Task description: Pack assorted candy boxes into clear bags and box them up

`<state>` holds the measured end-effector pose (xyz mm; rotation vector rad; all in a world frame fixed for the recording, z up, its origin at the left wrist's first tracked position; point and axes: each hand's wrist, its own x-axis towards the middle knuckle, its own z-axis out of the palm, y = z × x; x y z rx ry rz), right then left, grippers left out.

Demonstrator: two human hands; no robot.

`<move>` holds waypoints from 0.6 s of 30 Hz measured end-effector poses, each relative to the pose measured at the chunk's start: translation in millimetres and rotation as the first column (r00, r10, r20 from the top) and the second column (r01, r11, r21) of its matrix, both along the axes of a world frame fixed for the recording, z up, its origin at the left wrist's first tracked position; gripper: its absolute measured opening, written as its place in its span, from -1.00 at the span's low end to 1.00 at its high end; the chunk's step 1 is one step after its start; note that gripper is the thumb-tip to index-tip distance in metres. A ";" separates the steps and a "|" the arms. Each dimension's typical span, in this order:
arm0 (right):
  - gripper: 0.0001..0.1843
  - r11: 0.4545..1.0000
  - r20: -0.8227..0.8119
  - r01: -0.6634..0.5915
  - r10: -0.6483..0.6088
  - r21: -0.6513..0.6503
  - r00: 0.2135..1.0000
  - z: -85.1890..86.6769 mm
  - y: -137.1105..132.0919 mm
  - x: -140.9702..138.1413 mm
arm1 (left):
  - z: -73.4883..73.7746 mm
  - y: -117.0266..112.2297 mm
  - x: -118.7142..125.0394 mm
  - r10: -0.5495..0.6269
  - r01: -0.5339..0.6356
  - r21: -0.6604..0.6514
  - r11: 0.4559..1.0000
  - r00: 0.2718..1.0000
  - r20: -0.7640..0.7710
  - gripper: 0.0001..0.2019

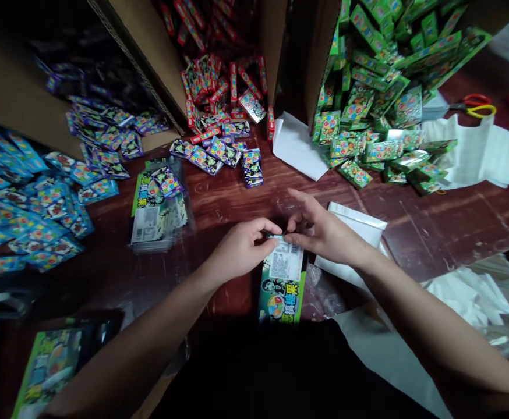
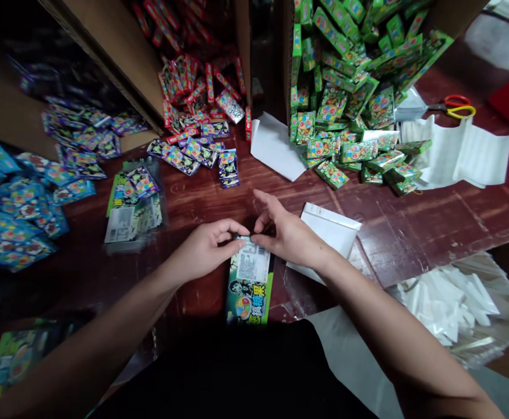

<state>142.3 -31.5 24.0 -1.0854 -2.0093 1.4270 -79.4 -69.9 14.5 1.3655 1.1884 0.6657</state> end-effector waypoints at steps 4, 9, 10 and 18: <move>-0.07 0.882 0.215 -0.020 -0.092 0.471 0.972 -3.6 -16.4 0.5 | -2.0 -3.0 -2.4 0.001 -0.001 -0.007 1.000 1.000 0.012 -0.80; -0.07 0.871 0.269 -0.044 -0.103 0.489 0.958 -9.3 -29.8 -7.8 | -3.1 -8.7 1.6 0.042 -0.034 -0.092 0.995 0.996 0.081 -0.72; -0.08 0.889 0.265 -0.052 -0.079 0.454 0.961 -8.9 -30.0 -9.4 | -3.3 -9.1 -0.1 0.057 -0.049 -0.091 0.995 0.995 0.081 -0.70; -0.11 0.869 -0.278 0.494 -0.467 0.036 0.840 -14.4 -47.5 -14.5 | 4.0 -16.0 -69.5 0.591 -0.606 -0.010 0.795 0.771 0.239 -0.35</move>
